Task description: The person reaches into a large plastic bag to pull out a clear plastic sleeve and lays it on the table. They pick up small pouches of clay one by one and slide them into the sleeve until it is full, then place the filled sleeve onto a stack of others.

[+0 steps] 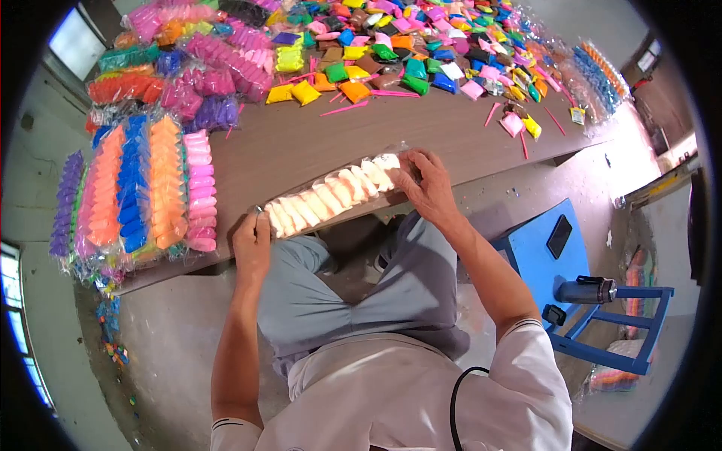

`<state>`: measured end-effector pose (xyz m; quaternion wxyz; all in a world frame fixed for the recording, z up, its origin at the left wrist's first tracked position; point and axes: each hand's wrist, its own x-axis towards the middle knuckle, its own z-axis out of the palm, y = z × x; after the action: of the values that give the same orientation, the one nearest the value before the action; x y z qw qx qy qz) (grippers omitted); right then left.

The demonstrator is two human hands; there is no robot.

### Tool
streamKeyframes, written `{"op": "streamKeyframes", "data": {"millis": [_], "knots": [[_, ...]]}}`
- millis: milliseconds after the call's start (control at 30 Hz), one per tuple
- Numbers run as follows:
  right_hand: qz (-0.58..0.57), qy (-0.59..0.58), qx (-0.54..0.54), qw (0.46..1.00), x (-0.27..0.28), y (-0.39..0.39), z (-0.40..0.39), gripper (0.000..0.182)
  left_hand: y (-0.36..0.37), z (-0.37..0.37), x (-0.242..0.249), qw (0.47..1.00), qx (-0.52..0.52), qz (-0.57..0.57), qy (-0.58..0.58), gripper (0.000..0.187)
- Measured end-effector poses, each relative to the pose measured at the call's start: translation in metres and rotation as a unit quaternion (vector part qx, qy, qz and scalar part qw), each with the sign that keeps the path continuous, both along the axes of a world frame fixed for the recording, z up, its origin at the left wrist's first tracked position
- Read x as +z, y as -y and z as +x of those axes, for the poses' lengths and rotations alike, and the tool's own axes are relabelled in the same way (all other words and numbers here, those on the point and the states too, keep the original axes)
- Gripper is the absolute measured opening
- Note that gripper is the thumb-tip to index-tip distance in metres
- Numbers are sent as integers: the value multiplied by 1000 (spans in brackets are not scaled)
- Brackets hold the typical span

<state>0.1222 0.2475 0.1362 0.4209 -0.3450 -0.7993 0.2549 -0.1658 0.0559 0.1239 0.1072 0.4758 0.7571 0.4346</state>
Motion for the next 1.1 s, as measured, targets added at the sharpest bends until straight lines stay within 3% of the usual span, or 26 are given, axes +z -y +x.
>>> {"op": "streamKeyframes", "data": {"millis": [133, 233, 300, 433, 500, 533, 567, 600, 633, 767, 933, 1100], "knots": [[-46, 25, 15, 998, 3, -3, 5, 35, -1, 6, 3, 1000, 11, 3, 5, 27], [-7, 83, 33, 996, 6, -6, 9, 38, -3, 2, -8, 998, 14, 24, -50, 26], [121, 118, 28, 985, 0, -9, 11, 42, -5, 3, -13, 998, 17, 33, -56, 25], [175, 142, 20, 974, -13, -13, 18, 42, -7, 0, -26, 992, 25, 60, -111, 25], [148, 164, 32, 975, -11, -15, 19, 40, -5, -2, -30, 998, 25, 2, -61, 23], [106, 165, 39, 980, -9, -13, 20, 40, -2, -15, -57, 989, 3, 26, 148, 23], [67, 157, 58, 984, -9, -12, 23, 41, -10, -3, -76, 906, 26, 198, 373, 22], [73, 163, 53, 982, -10, -12, 20, 46, -4, -6, -53, 995, -5, 102, -3, 24], [110, 161, 46, 980, -13, -13, 16, 51, -7, 0, -36, 991, 33, 97, -82, 21], [75, 190, 66, 977, 4, -9, 19, 63, -7, 11, -10, 984, 38, 139, -100, 22], [47, 193, 87, 976, 6, -15, 27, 60, -2, 12, -9, 990, 43, 89, -103, 19], [55, 155, 84, 983, 0, -20, 18, 52, -1, 13, -7, 985, 48, 130, -105, 19]]}}
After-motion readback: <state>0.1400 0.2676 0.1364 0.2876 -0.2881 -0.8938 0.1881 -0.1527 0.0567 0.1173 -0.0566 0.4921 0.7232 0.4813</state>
